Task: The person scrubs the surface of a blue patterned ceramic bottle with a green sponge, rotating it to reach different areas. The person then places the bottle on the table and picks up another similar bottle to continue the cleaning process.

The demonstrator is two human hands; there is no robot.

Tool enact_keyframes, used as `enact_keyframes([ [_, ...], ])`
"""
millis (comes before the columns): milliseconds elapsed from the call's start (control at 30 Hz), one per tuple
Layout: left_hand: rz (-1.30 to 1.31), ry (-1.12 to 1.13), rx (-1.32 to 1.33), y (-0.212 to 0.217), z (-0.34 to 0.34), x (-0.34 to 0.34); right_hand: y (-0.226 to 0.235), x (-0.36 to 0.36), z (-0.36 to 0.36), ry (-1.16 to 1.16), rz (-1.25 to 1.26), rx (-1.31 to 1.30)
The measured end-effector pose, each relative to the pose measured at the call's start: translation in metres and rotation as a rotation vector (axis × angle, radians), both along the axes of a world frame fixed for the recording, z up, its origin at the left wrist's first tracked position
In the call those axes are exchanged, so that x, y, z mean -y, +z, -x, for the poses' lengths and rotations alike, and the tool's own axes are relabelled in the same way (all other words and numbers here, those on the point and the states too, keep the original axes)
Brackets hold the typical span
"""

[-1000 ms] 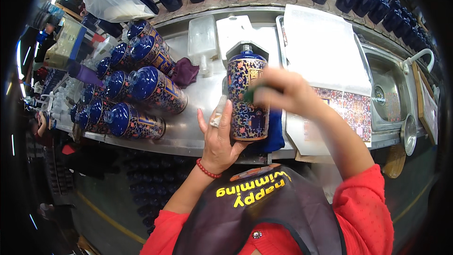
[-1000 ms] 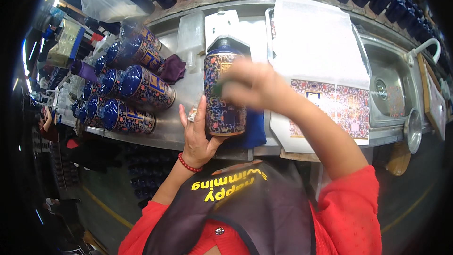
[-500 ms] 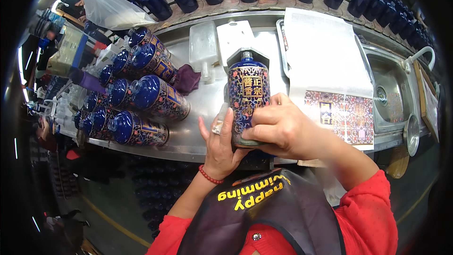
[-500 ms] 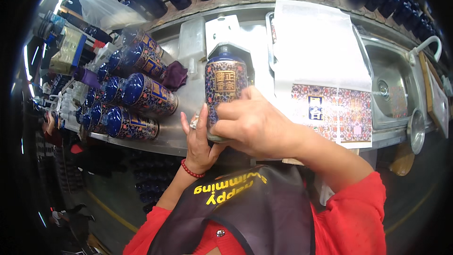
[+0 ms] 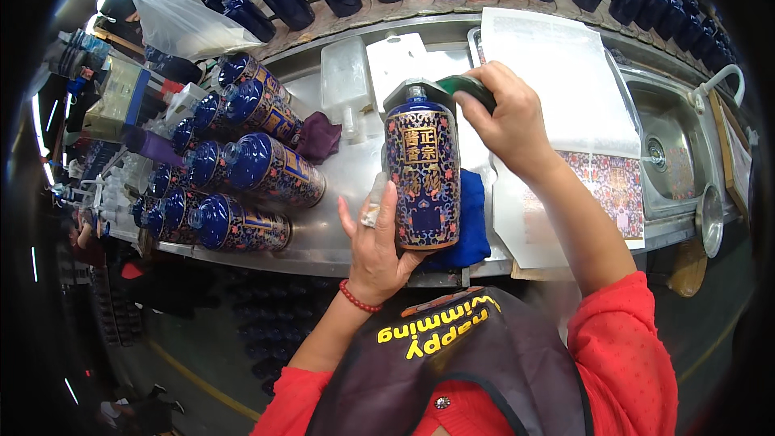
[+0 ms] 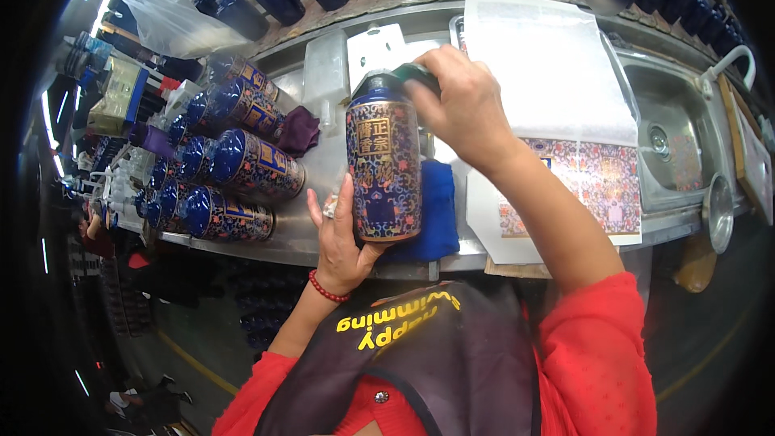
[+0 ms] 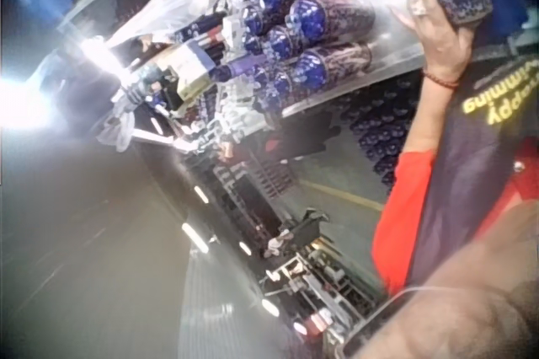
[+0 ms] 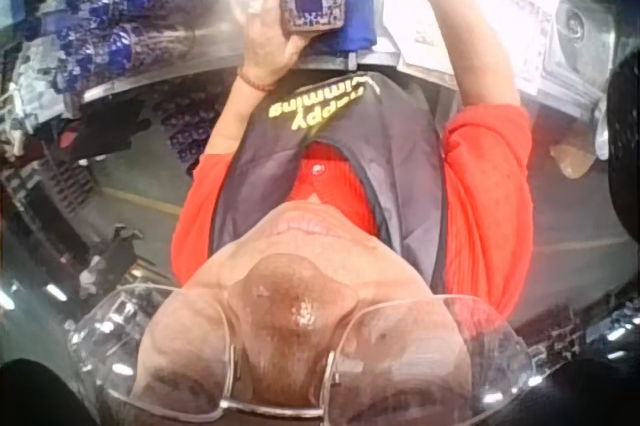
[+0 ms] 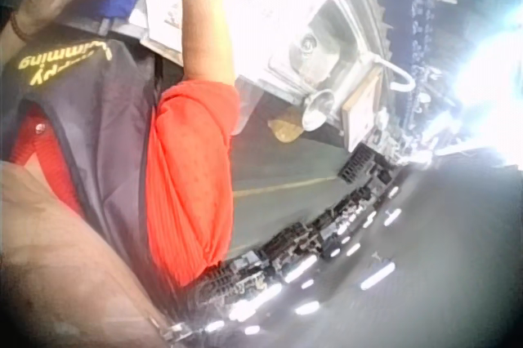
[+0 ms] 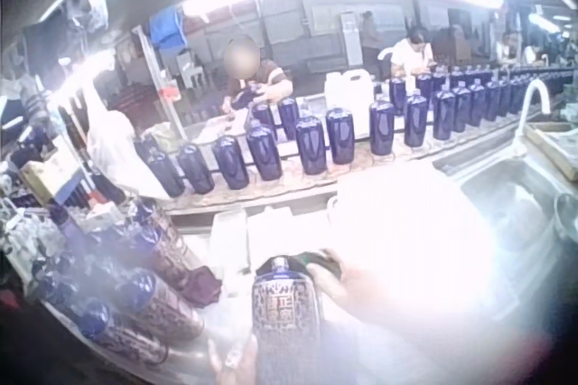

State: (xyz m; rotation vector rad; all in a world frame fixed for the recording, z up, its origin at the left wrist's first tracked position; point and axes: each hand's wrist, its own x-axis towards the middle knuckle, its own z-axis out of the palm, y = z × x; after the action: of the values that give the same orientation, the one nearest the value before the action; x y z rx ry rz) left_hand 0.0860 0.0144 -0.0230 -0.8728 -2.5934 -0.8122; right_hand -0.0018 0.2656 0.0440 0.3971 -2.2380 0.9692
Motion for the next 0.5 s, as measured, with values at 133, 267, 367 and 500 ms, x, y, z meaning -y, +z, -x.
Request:
enact_keyframes([
  [133, -0.011, 0.000, 0.066, -0.008, -0.003, 0.001, -0.022, -0.001, 0.004, 0.358, 0.254, 0.281],
  [267, -0.048, -0.003, 0.055, -0.013, 0.000, 0.001, -0.030, 0.003, -0.007, 0.331, 0.622, 0.370],
  [367, -0.100, -0.008, 0.108, -0.015, 0.000, 0.002, -0.034, 0.006, -0.012, 0.323, 0.470, 0.363],
  [500, -0.055, 0.027, 0.009, -0.011, -0.002, 0.001, -0.028, 0.013, -0.032, 0.038, 0.313, 0.161],
])
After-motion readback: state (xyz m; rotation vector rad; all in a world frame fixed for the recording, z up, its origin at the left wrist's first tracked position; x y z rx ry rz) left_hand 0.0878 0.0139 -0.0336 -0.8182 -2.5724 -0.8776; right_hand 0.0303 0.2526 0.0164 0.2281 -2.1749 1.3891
